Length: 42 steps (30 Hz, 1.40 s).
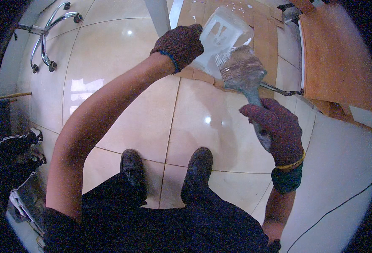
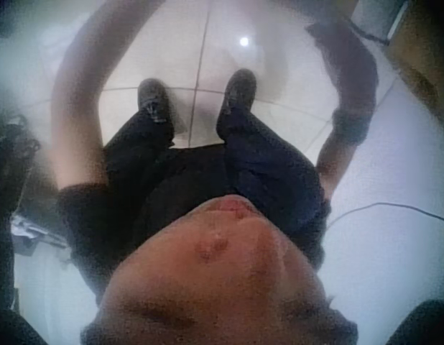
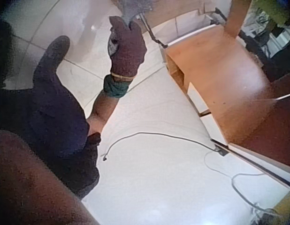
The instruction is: The person sits on the floor and paints a white metal frame using a paintbrush and a small container of white paint. They repeatedly dip the brush into the paint and apply it to the frame's edges and surfaces.
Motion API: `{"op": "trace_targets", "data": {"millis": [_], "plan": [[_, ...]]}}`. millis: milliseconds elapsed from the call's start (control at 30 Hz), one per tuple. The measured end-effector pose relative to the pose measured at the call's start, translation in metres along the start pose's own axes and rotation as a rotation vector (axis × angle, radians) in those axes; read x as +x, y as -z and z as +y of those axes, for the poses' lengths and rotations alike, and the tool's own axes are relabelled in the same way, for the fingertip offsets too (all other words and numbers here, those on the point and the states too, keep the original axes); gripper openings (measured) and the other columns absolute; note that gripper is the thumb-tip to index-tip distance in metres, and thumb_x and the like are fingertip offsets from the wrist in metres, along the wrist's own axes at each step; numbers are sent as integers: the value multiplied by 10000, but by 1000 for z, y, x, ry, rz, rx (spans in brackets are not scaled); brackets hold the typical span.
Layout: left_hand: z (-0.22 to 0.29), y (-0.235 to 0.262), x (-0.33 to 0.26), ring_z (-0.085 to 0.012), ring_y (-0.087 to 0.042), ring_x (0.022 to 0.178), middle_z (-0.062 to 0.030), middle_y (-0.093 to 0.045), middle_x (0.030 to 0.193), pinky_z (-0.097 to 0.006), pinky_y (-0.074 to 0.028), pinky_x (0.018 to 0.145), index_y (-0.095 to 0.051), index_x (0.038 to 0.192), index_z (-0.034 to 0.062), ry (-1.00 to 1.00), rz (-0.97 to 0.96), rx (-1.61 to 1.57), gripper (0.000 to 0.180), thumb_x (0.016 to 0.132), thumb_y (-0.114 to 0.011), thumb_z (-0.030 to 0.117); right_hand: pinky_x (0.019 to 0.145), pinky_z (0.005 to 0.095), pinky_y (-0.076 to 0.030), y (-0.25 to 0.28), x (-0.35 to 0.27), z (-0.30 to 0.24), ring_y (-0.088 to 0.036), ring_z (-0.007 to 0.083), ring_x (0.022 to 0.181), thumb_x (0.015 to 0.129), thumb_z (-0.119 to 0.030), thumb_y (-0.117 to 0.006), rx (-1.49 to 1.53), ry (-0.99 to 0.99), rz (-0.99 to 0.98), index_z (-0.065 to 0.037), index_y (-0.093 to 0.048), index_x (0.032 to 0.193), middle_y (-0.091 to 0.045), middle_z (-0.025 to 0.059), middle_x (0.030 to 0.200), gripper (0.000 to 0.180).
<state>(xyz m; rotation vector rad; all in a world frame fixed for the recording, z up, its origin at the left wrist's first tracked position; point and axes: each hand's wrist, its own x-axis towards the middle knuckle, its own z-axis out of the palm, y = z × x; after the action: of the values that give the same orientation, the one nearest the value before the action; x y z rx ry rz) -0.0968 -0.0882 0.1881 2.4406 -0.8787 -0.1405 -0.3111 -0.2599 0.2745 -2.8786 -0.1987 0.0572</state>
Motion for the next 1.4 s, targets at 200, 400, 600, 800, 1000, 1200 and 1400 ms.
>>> {"op": "trace_targets", "data": {"millis": [200,400,600,800,1000,1200,1400], "plan": [[-1,-6,-1,-385,-616,887,-235,-630,893,-467,-497,790,-539,977,26,-4,-4,-47,285,803,-556,251,524,248,-478,-11,-31,15,-626,165,649,823,-174,-658,555,-116,385,-48,-601,1072,-654,110,840,285],[-6,-13,-3,-401,-608,877,-248,-622,876,-477,-490,781,-534,967,22,-48,46,-67,295,803,-560,266,418,192,-412,-20,-17,14,-570,100,555,883,-322,-606,960,-510,668,-49,-574,1117,-616,81,706,361],[1,-7,-6,-410,-605,867,-249,-621,859,-479,-488,777,-536,956,26,11,-14,-112,280,794,-555,253,411,151,-371,-19,8,41,-494,34,538,932,-265,-539,1134,-664,667,-51,-543,1196,-545,-7,693,339],[-2,-8,-8,-410,-604,871,-254,-620,853,-477,-485,779,-528,971,10,-24,-1,-134,289,790,-543,236,389,149,-326,-18,12,63,-428,24,500,936,-261,-526,1242,-809,715,-70,-552,1157,-489,-32,661,293],[-10,-13,-7,-405,-604,875,-257,-618,873,-475,-485,779,-522,978,-1,26,-51,-110,308,796,-542,247,346,171,-305,-20,9,72,-405,36,430,917,-312,-533,1162,-910,781,-96,-571,1081,-460,-31,585,274],[-10,-25,-2,-401,-612,851,-264,-620,838,-469,-492,767,-534,945,-11,8,-29,-107,304,792,-555,250,373,187,-350,-12,-15,64,-471,55,459,881,-310,-597,1005,-616,580,-77,-579,1077,-537,9,626,304],[-2,-38,6,-392,-630,865,-259,-636,872,-450,-502,779,-602,919,-21,94,-43,-164,274,786,-548,213,500,255,-462,-14,-24,30,-587,130,585,810,-78,-606,466,-146,140,-100,-622,1061,-629,41,747,253]]}}
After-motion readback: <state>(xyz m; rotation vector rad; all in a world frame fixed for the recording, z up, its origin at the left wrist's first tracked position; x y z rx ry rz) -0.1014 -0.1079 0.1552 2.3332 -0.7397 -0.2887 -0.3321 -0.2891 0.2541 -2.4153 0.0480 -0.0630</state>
